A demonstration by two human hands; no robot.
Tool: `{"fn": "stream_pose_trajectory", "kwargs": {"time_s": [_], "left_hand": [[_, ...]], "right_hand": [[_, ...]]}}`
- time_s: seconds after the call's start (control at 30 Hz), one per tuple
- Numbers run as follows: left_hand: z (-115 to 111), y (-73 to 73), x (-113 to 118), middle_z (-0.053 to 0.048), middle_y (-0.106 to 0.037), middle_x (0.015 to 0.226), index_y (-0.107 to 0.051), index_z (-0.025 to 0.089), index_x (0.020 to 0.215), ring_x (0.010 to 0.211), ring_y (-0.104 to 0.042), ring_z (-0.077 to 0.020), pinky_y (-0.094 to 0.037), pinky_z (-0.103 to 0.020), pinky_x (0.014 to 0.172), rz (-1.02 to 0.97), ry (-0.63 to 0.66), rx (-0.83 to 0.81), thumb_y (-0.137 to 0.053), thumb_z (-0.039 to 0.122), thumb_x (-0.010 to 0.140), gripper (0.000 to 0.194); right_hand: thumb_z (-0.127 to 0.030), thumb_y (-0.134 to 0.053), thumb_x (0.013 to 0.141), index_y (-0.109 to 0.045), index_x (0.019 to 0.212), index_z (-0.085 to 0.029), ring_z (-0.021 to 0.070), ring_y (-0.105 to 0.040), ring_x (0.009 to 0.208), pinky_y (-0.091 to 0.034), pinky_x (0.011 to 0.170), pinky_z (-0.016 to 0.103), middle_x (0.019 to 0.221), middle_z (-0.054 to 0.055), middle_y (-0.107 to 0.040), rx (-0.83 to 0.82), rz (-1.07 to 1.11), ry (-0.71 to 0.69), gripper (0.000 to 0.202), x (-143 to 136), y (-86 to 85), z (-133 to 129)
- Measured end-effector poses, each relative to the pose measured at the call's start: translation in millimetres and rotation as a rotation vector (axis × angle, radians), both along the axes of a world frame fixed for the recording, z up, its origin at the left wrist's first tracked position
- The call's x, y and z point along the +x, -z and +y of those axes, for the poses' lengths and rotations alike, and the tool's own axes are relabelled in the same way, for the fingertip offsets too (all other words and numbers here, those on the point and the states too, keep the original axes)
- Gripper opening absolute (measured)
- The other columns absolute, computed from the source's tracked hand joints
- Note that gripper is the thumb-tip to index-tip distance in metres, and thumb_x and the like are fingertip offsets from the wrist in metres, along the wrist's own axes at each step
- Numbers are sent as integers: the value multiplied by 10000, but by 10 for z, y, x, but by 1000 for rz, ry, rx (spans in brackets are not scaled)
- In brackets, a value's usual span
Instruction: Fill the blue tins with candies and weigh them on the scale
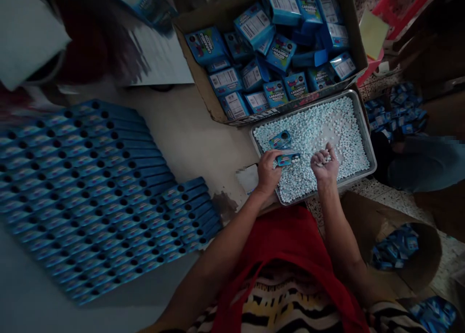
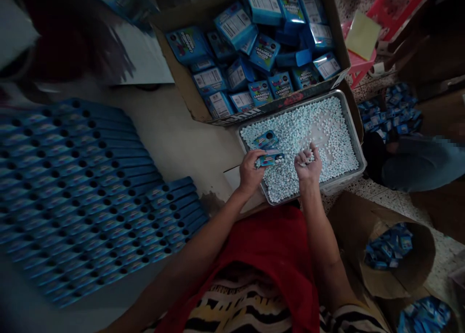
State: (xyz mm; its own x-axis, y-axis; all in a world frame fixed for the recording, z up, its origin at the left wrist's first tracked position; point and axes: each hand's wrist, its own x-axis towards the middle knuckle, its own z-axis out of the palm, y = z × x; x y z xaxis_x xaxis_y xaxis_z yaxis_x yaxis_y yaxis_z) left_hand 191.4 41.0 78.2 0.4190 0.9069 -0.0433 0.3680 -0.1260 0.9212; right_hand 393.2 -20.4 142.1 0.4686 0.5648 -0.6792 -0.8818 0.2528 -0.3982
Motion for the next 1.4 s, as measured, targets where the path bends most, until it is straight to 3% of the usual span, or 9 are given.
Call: {"fn": "stream_pose_trajectory", "kwargs": {"time_s": [0.1, 0.2, 0.3, 0.4, 0.57, 0.87, 1.0, 1.23, 1.4], "left_hand": [[-34, 89, -27, -46, -786, 1138, -764, 254, 1138, 1089, -774, -245, -663, -376, 947, -34, 15, -93, -833, 161, 834, 326], [-120, 147, -27, -31, -797, 1092, -745, 233, 1140, 1017, -795, -220, -673, -315, 843, -57, 15, -175, -869, 224, 823, 341], [-195, 148, -46, -32, -799, 1089, -743, 224, 1141, 1011, -791, -218, -671, -308, 838, -61, -1, -216, -867, 220, 823, 342], [-225, 103, -98, -38, -790, 1135, -762, 238, 1136, 1066, -775, -229, -664, -324, 877, -52, -12, -219, -865, 177, 814, 343], [-246, 53, -140, -56, -771, 1127, -790, 252, 1122, 1099, -747, -258, -643, -378, 945, -19, -40, -182, -885, 147, 812, 341], [-286, 2, -4, -51, -765, 1093, -800, 264, 1133, 1052, -737, -259, -609, -380, 913, 13, -74, -106, -921, 207, 837, 325], [-269, -47, 18, -50, -766, 1067, -800, 254, 1109, 1034, -738, -263, -599, -384, 914, 30, -75, -67, -938, 239, 836, 306], [-265, -32, -21, -48, -770, 1069, -778, 250, 1095, 1026, -731, -273, -593, -385, 909, 78, -72, -13, -895, 148, 804, 330], [-231, 29, -189, -54, -805, 1175, -776, 275, 1072, 1200, -725, -317, -559, -490, 1124, 77, -78, -16, -751, 18, 787, 385]], "right_hand": [[-242, -640, 1064, -704, 979, -254, 66, -244, 369, -291, 397, 186, 504, -133, -387, -63, 37, -103, 107, 158, 42, -219], [-192, -609, 1045, -742, 1009, -216, 37, -180, 362, -273, 362, 179, 606, -95, -601, -121, 77, -147, 140, 202, 30, -341], [-250, -479, 1125, -715, 911, -188, 30, -267, 408, -319, 376, 164, 787, -1, -716, -125, 173, -103, 325, 154, -50, -314], [-329, -501, 1142, -624, 777, -215, 72, -400, 507, -411, 450, 181, 742, -5, -603, -70, 178, -95, 402, 38, -167, -185], [-378, -666, 1058, -553, 724, -244, 134, -403, 597, -471, 572, 265, 711, -27, -401, 7, -90, -194, 377, -238, -311, 49], [-502, -776, 898, -584, 618, -264, 210, -523, 819, -494, 854, 369, 771, 32, -494, 58, -652, -338, 414, -499, -218, 108], [-472, -742, 930, -572, 581, -262, 207, -488, 785, -455, 816, 373, 736, 29, -474, 40, -724, -323, 441, -532, -175, 113], [-470, -683, 976, -477, 622, -256, 171, -391, 625, -458, 699, 354, 644, -32, -291, 35, -424, -181, 462, -447, -86, 113], [-371, -675, 1026, -656, 858, -278, 140, -411, 555, -481, 601, 287, 615, -75, -366, -192, -108, -190, 193, -63, 135, -119]]}}
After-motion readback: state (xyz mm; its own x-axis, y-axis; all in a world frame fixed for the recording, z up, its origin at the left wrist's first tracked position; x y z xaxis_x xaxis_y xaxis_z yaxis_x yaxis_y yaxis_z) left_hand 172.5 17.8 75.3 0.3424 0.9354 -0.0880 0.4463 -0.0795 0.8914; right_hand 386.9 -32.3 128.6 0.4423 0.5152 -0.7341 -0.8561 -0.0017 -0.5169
